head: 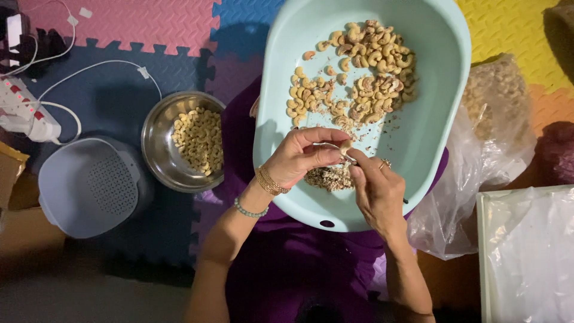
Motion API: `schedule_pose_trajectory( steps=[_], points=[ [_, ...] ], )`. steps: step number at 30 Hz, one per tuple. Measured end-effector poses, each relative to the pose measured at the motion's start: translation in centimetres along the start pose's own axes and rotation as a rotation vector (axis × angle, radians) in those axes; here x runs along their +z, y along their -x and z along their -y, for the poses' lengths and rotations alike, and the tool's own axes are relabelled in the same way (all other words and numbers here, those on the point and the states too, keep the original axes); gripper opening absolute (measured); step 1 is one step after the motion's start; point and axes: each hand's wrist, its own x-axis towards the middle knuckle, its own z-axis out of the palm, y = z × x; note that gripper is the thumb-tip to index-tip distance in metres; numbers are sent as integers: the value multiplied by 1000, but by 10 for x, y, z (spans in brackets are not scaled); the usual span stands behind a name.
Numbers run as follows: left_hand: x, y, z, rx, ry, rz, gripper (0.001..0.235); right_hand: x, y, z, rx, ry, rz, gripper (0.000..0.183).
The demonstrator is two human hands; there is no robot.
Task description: The person sits on the floor and uses a small knife to peel the skin off cashew nuts. They hold the nut in one hand and scrape the skin with the knife, dropping the peeled nut into a metal bowl and the skins into a large basin.
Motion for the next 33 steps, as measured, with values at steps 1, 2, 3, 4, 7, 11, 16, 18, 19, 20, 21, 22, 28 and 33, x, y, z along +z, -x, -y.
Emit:
schedule_pose_trajectory(
  steps=[1, 2, 3, 4, 7, 11, 16, 18, 19, 20, 21, 22, 28, 33],
  points=[
    [-3, 1, 2, -1, 1, -3, 34, 0, 0, 1, 1, -2, 3, 28],
    [-6, 1, 4, 5, -22, 10, 34, -1, 0, 3, 14, -31, 8, 27],
    [-9, 1, 6, 10, -44, 23, 34, -1, 0, 4, 28, -60, 13, 27],
    [-10, 0, 7, 8, -43, 23, 34, -1, -1, 5, 30, -60, 13, 27],
    [-11, 0, 7, 24, -77, 20, 33, 1, -1, 4, 35, -50, 8, 27],
    [-12, 2, 7, 2, -11, 46, 31, 6, 0, 0, -79, 148, -82, 23],
    [-18, 3, 20, -38, 64, 27, 31, 9, -3, -2, -160, 299, -139, 22],
    [-16, 4, 17, -15, 89, 36, 31, 11, -3, -6, -183, 295, -186, 22],
    [-16, 2, 14, -15, 90, 35, 31, 13, 6, -15, -184, 295, -184, 22],
    [-17, 2, 12, 82, -41, -49, 31, 14, 14, -24, -150, 241, -244, 21],
    [-18, 1, 9, 177, -172, -133, 31, 16, 22, -34, -116, 187, -302, 22],
    [-18, 11, -12, 179, -171, -139, 31, 13, 20, -33, -118, 184, -297, 22],
    [-95, 65, -72, 579, -771, -551, 32, -3, 9, -54, 1, -296, -381, 32],
    [-114, 90, -81, 585, -1845, -755, 63, -14, -11, -30, 344, -558, -522, 31]
  ],
)
